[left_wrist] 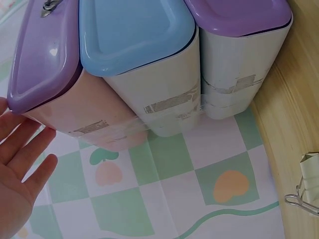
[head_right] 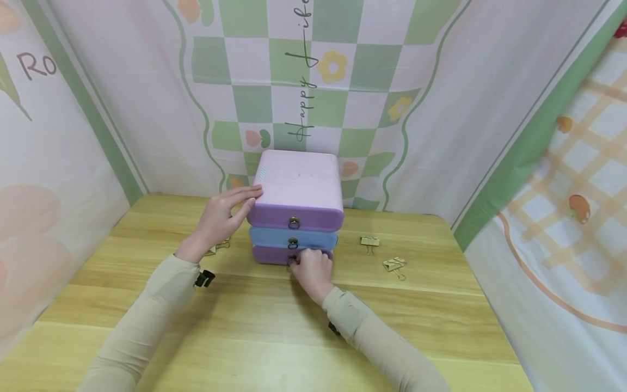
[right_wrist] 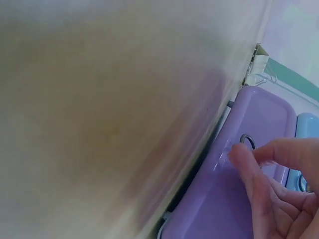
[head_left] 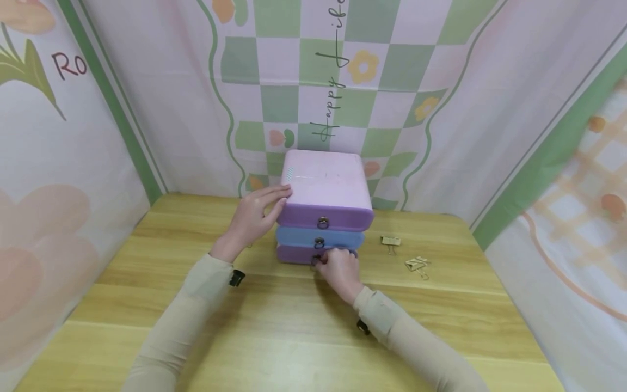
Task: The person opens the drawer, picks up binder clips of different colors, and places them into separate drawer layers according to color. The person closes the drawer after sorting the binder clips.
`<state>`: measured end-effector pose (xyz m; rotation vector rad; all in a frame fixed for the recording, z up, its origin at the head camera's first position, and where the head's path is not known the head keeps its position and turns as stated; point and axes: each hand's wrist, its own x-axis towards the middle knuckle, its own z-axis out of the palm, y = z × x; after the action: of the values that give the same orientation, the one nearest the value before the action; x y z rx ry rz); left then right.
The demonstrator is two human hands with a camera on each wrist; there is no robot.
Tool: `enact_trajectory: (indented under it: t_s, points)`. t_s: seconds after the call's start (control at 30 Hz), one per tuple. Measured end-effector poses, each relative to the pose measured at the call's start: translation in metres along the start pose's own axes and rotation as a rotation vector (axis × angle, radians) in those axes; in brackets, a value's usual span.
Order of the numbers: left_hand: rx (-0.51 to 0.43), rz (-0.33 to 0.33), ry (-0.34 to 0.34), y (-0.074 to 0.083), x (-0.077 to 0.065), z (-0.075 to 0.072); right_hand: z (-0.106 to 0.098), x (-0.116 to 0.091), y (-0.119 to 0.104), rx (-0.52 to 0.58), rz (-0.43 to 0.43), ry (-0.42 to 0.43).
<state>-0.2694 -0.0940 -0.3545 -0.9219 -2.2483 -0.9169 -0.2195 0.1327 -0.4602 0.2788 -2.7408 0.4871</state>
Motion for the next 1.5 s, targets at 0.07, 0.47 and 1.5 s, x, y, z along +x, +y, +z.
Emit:
enact_trajectory:
  t_s: [0.07, 0.47, 1.5]
  points:
    - [0.001, 0.0, 0.003, 0.0, 0.0, 0.0, -0.001, -0.001, 0.001, 0.032, 0.012, 0.008]
    - [0.004, -0.003, 0.004, -0.001, -0.001, 0.0, 0.008, -0.009, 0.006, 0.821, 0.534, -0.196]
    - [0.002, -0.002, -0.003, 0.001, -0.001, -0.001, 0.007, -0.007, 0.0, 1.227, 0.878, -0.402]
